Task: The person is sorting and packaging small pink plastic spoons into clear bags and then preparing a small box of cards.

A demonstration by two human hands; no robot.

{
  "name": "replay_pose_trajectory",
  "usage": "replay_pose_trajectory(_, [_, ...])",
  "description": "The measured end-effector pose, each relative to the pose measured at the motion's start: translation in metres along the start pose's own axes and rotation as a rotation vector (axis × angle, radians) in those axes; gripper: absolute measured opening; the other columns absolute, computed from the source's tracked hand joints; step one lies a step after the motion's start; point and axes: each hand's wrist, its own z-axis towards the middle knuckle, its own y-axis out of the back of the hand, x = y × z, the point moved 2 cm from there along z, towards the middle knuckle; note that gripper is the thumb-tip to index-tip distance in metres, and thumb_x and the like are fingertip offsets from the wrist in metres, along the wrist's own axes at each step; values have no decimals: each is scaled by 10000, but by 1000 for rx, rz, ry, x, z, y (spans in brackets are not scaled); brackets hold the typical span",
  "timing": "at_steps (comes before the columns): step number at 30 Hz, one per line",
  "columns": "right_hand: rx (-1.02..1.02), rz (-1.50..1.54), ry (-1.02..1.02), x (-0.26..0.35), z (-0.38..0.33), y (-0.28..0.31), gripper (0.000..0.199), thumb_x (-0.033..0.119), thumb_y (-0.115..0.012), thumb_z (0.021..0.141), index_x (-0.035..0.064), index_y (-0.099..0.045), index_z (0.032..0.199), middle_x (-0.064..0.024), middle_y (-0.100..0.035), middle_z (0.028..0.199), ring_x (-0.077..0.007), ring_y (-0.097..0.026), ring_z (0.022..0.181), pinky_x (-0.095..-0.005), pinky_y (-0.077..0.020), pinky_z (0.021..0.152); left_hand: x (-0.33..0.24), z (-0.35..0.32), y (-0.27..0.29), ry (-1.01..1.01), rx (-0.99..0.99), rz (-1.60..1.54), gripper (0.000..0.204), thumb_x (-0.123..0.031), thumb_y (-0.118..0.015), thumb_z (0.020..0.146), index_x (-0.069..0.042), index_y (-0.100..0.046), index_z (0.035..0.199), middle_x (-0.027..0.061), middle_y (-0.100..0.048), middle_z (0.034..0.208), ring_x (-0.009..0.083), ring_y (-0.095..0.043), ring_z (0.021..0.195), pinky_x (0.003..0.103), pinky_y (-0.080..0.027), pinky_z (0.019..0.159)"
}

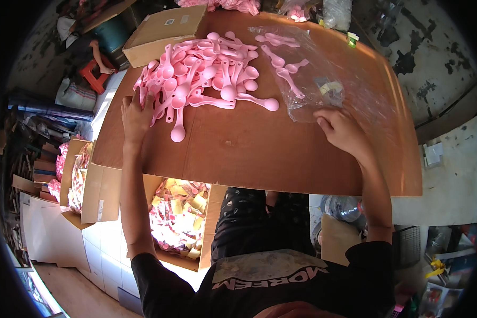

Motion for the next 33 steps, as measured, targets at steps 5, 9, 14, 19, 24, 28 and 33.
replay_pose_trajectory(5, [-161, -144, 85, -65, 51, -44, 592, 54, -510, 894, -53, -297, 1435, -291, -273, 1485, -436, -304, 1367, -431, -296, 1131, -64, -20, 13, -134, -118, -37, 521, -368, -596, 911, -15, -551, 1291, 213, -523, 1041, 374, -508, 1003, 474, -409, 881])
replay_pose_trajectory(9, [-405, -95, 104, -55, 126, -61, 537, 294, -545, 940, 67, -414, 1409, -244, -311, 1488, -439, -292, 1378, -508, -298, 1104, -125, -59, 38, -279, -120, -258, 426, -251, -642, 895, -10, -572, 1239, 189, -512, 1066, 343, -503, 991, 432, -409, 881])
replay_pose_trajectory(14, [-278, -32, 154, -47, 170, -72, 486, 362, -565, 929, 166, -494, 1367, -221, -360, 1462, -459, -347, 1333, -541, -315, 1076, -169, -106, 40, -325, 109, -404, 370, -140, -701, 834, 4, -611, 1162, 156, -506, 1080, 313, -503, 1018, 399, -413, 909])
replay_pose_trajectory(19, [-114, -34, 64, -44, 154, -78, 448, 351, -574, 914, 170, -540, 1322, -220, -466, 1360, -452, -456, 1239, -538, -373, 1026, -185, -121, 47, -332, 226, -504, 365, -107, -718, 805, -12, -617, 1142, 167, -504, 1146, 323, -522, 1036, 398, -450, 872])
replay_pose_trajectory(24, [-84, -62, 85, -29, 88, -66, 373, 207, -625, 867, 102, -600, 1225, -200, -538, 1222, -400, -552, 1099, -471, -474, 888, -212, -130, 43, -426, 324, -655, 347, -74, -722, 794, -15, -622, 1121, 172, -517, 1178, 337, -537, 1115, 402, -457, 919])
replay_pose_trajectory(28, [-197, 39, 245, -22, 45, -56, 355, 17, -618, 820, 68, -632, 1170, -161, -563, 1152, -349, -581, 1042, -430, -473, 906, -242, -136, 32, -523, 382, -696, 344, -69, -724, 792, -18, -622, 1117, 180, -522, 1187, 348, -544, 1117, 407, -467, 913])
replay_pose_trajectory(33, [-160, 88, 298, -22, 34, -54, 382, 157, -572, 883, 111, -572, 1262, -180, -552, 1171, -375, -587, 1030, -455, -446, 933, -279, -121, 9, -473, 497, -625, 469, -238, -600, 921, -66, -455, 1333, 255, -456, 1296, 452, -497, 1173, 499, -431, 952])
